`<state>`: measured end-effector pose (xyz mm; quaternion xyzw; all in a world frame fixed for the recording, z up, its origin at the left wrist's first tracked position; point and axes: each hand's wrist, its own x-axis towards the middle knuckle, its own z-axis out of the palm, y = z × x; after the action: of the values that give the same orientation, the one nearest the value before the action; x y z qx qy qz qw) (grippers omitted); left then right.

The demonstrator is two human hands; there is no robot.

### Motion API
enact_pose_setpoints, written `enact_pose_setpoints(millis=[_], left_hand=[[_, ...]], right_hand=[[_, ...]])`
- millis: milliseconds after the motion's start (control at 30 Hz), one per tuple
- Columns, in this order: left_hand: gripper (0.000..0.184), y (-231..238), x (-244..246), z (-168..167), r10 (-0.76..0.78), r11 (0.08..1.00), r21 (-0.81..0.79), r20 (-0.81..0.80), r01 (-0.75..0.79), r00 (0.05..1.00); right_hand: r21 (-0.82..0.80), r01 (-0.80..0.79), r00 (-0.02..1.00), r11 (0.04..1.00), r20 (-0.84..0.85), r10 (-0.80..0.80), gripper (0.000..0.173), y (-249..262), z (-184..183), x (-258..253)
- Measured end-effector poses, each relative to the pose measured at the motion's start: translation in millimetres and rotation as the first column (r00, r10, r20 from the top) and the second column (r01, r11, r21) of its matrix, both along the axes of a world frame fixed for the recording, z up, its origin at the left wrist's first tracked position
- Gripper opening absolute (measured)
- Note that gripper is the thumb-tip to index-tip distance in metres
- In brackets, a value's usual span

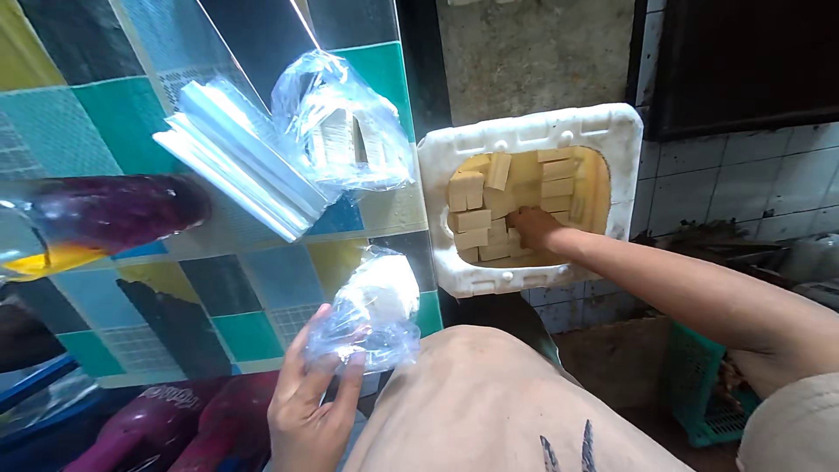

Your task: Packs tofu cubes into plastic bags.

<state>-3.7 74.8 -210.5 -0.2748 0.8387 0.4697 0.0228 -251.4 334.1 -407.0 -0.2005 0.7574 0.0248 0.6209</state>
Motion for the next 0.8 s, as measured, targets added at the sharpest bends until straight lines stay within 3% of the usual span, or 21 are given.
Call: enact_pose_setpoints(millis=[100,200,233,300,400,467,633,800], left_hand=[[0.017,-2,1,0,-0.010,1.000,0.007,-0.007,0.010,1.000],[0.017,-2,2,-1,-0.018,1.000,0.004,-0.019,0.018,1.000],[0.017,-2,2,-2,-0.025,1.000,-0.006,-0.023,0.024,0.999],[0.019,-1,2,-2,-0.035,0.999,-0.023,-0.027,0.035,0.999],[0.021,1,-1,3,-0.033,0.999,-0.036,-0.011,0.032,0.999],[0.021,0,-1,3,-0.028,0.999,-0.038,-0.018,0.027,0.999],[0.021,0,1,1,-0.031,0.999,-0.029,-0.014,0.031,0.999],[0.022,0,1,0,-0.030,0.999,-0.035,0.001,0.030,1.000]], right_hand=[[0.008,0.014,0.999,1.000,0.042,-0.014,0.046,-1,10,-17],[-0.028,0.301,0.952,0.953,-0.040,-0.302,0.039,2,18,-41],[-0.065,0.447,0.888,0.892,-0.085,-0.452,0.041,2,17,-47],[-0.138,0.722,0.663,0.678,-0.141,-0.735,0.048,-4,10,-50],[-0.175,0.932,0.306,0.317,-0.086,-0.948,0.052,-14,-15,-47],[-0.174,0.965,0.197,0.199,-0.029,-0.980,0.055,-20,-28,-44],[-0.219,0.960,0.172,0.175,-0.031,-0.985,0.055,-40,-25,-37],[-0.194,0.980,0.050,0.048,0.004,-0.999,0.064,-57,-11,-37]])
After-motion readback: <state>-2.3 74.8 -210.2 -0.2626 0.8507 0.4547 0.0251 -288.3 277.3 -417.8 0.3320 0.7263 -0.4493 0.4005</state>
